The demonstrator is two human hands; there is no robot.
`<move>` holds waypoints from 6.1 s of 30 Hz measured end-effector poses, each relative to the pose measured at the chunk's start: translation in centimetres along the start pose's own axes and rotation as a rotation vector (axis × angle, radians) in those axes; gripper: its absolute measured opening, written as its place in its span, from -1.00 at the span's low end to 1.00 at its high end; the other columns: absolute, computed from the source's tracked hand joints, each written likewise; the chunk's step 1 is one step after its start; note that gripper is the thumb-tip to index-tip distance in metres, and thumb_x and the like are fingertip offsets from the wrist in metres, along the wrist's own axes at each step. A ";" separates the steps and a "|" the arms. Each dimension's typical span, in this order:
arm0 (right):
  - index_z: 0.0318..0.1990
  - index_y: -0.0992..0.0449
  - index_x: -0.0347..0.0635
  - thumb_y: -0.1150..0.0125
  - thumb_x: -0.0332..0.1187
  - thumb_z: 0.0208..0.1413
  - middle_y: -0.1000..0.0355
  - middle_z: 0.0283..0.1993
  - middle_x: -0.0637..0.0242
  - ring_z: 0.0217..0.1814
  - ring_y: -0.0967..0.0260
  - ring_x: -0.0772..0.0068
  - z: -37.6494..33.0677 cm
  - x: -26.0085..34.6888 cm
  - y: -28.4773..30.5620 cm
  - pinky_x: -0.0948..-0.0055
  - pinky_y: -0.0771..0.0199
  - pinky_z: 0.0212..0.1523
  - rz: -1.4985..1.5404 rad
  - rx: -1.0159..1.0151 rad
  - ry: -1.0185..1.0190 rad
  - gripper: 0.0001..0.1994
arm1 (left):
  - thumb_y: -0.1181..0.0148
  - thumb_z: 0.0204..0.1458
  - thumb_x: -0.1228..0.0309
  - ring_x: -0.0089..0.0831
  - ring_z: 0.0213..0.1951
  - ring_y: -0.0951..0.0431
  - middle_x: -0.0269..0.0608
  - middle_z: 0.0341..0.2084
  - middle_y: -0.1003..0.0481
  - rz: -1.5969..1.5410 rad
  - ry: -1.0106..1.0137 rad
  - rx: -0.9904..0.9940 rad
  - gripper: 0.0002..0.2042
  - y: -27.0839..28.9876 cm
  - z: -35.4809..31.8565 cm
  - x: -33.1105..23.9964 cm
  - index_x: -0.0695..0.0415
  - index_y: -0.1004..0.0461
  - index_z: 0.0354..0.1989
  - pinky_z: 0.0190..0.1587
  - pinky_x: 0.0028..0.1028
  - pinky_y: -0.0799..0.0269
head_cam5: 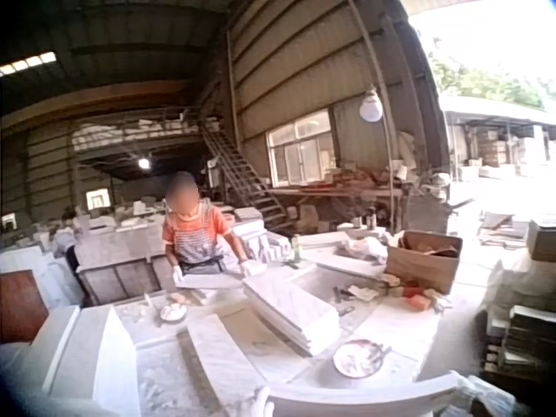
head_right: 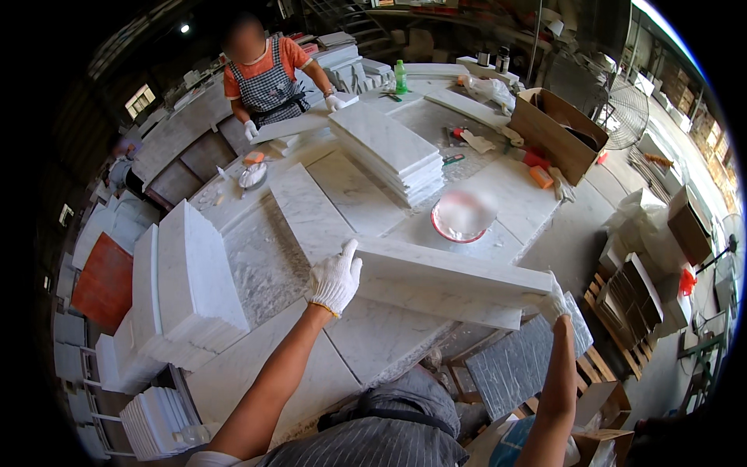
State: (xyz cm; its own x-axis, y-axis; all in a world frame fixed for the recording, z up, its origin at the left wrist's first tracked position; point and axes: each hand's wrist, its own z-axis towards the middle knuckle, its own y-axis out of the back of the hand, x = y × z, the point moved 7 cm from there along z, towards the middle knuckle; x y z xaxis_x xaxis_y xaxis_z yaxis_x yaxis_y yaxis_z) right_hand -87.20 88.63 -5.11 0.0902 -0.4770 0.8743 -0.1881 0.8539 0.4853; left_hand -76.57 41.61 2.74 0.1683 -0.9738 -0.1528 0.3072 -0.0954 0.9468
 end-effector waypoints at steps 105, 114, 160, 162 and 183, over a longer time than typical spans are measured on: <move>-0.03 -0.34 -0.32 -0.42 -0.39 -0.09 -0.47 -0.18 0.21 -0.16 -0.45 0.40 -1.3 -0.6 1.7 0.37 -0.55 -0.17 -0.115 -0.037 0.024 -0.52 | -0.32 -0.08 0.24 -0.24 0.13 -0.34 -0.31 0.04 -0.41 0.001 -0.286 -0.111 -0.54 0.0 2.3 -4.0 0.01 -0.44 0.04 0.21 -0.17 -0.22; -0.01 -0.34 -0.32 -0.43 -0.39 -0.15 -0.47 -0.20 0.18 -0.25 -0.47 0.36 0.4 1.2 -1.4 0.35 -0.55 -0.29 0.111 0.056 -0.128 -0.47 | -0.32 -0.10 0.23 -0.26 0.12 -0.34 -0.29 0.02 -0.41 0.061 -0.245 -0.133 -0.55 -0.2 1.6 -2.1 0.03 -0.47 0.02 0.21 -0.18 -0.23; -0.07 -0.40 -0.28 -0.51 -0.37 -0.30 -0.50 -0.21 0.20 -0.16 -0.50 0.33 0.4 -3.3 -0.1 0.39 -0.51 -0.12 0.002 -0.067 -0.035 -0.44 | -0.10 0.14 0.27 0.00 -0.32 -0.59 0.01 -0.37 -0.59 -0.425 0.183 0.043 -0.72 -1.1 0.2 -3.8 0.01 -0.51 0.00 -0.24 -0.19 -0.48; -0.05 -0.41 -0.29 -0.52 -0.38 -0.31 -0.50 -0.22 0.23 -0.16 -0.50 0.31 0.2 -3.0 -0.3 0.39 -0.51 -0.10 0.061 -0.035 -0.097 -0.42 | -0.08 0.15 0.26 -0.01 -0.30 -0.60 0.01 -0.35 -0.60 -0.374 0.261 0.183 -0.71 -0.8 0.3 -4.4 0.01 -0.51 0.01 -0.22 -0.21 -0.48; -0.04 -0.40 -0.10 -0.52 -0.31 -0.17 -0.53 -0.15 0.26 -0.11 -0.46 0.38 0.9 -2.6 -1.4 0.35 -0.45 -0.02 0.103 0.024 -0.079 -0.49 | -0.11 0.14 0.24 -0.06 -0.19 -0.60 0.00 -0.25 -0.59 -0.596 -0.205 0.331 -0.72 -0.4 -1.5 -20.0 0.00 -0.52 -0.02 -0.12 -0.23 -0.49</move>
State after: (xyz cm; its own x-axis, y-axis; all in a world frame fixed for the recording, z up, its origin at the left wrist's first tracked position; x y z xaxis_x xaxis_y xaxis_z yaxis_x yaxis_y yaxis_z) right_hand -88.03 88.54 -8.04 -0.0076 -0.4031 0.9151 -0.2156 0.8943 0.3922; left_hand -78.67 61.42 4.99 -0.1293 -0.7526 -0.6456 -0.0143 -0.6496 0.7602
